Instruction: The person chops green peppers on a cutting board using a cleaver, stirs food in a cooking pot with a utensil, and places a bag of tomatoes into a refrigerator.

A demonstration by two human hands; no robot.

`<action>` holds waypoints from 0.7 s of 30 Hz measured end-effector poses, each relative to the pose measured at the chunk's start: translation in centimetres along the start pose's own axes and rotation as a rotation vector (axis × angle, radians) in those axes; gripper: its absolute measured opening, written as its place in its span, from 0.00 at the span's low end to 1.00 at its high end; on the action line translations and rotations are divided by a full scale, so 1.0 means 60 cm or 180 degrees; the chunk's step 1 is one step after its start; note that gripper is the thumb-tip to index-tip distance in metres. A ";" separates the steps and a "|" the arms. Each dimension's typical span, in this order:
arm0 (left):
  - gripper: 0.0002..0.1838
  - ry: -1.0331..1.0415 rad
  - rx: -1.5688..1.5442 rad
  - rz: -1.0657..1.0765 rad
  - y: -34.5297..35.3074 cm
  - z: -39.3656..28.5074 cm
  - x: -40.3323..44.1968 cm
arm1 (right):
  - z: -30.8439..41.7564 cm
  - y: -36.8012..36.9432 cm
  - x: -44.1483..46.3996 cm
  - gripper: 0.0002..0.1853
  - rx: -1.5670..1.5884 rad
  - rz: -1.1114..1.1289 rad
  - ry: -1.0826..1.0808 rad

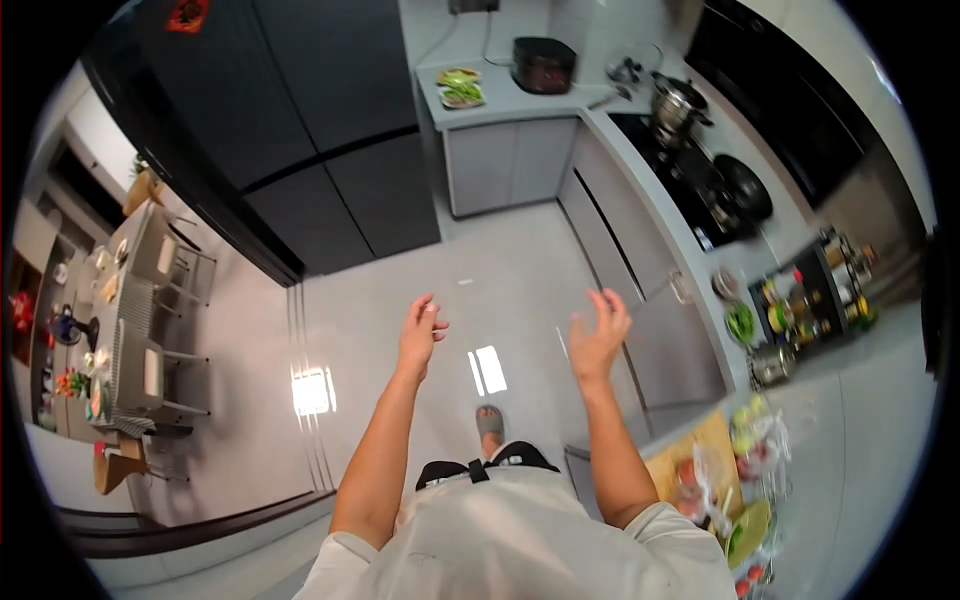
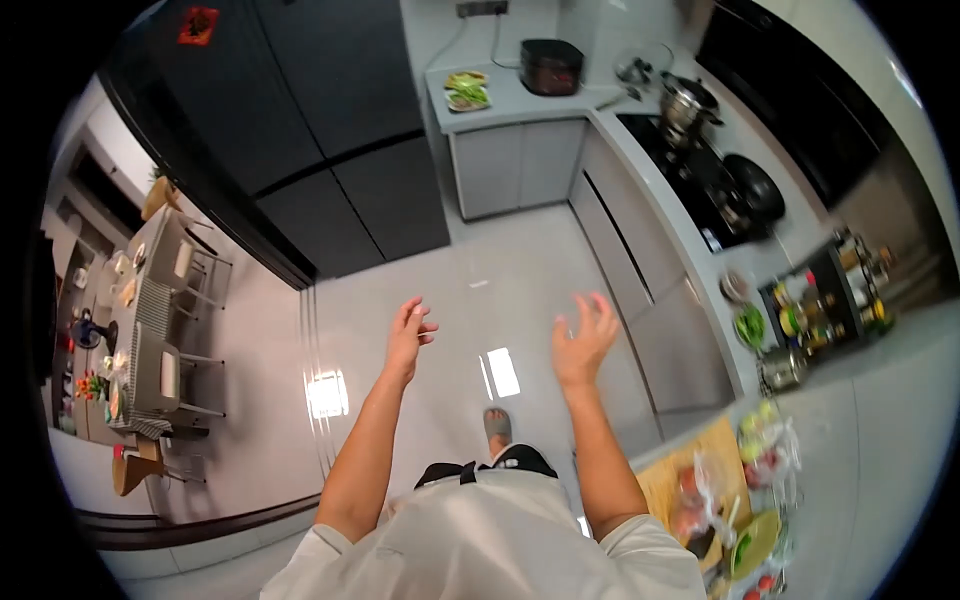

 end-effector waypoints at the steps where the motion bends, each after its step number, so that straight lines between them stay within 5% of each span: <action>1: 0.26 0.0042 0.0000 -0.0061 -0.040 -0.024 0.045 | 0.042 0.063 0.022 0.24 0.0052 0.0021 -0.0048; 6: 0.25 0.0299 -0.0266 -0.0866 -0.248 -0.090 0.186 | 0.267 0.315 0.060 0.22 0.0645 0.1033 -0.0702; 13: 0.24 0.0451 -0.0591 -0.1125 -0.449 -0.101 0.433 | 0.461 0.619 0.089 0.21 0.0951 0.1416 -0.0989; 16: 0.23 0.0318 -0.0628 -0.1061 -0.516 -0.135 0.550 | 0.521 0.754 0.111 0.20 0.0938 0.1741 -0.0732; 18: 0.23 0.0529 -0.0325 -0.0818 -0.554 -0.171 0.632 | 0.546 0.862 0.116 0.21 0.1594 0.2650 0.0593; 21: 0.26 0.0649 -0.0246 -0.0681 -0.598 -0.193 0.748 | 0.591 0.990 0.128 0.21 0.2230 0.2978 0.1059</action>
Point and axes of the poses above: each hand's wrist, its own x-axis towards the middle knuckle, its own y-axis out of the palm, z = x × y, the point moved 6 cm from there along x, towards the middle knuckle, and after that the axes turned 12 degrees about y, right-handed, at the moved point
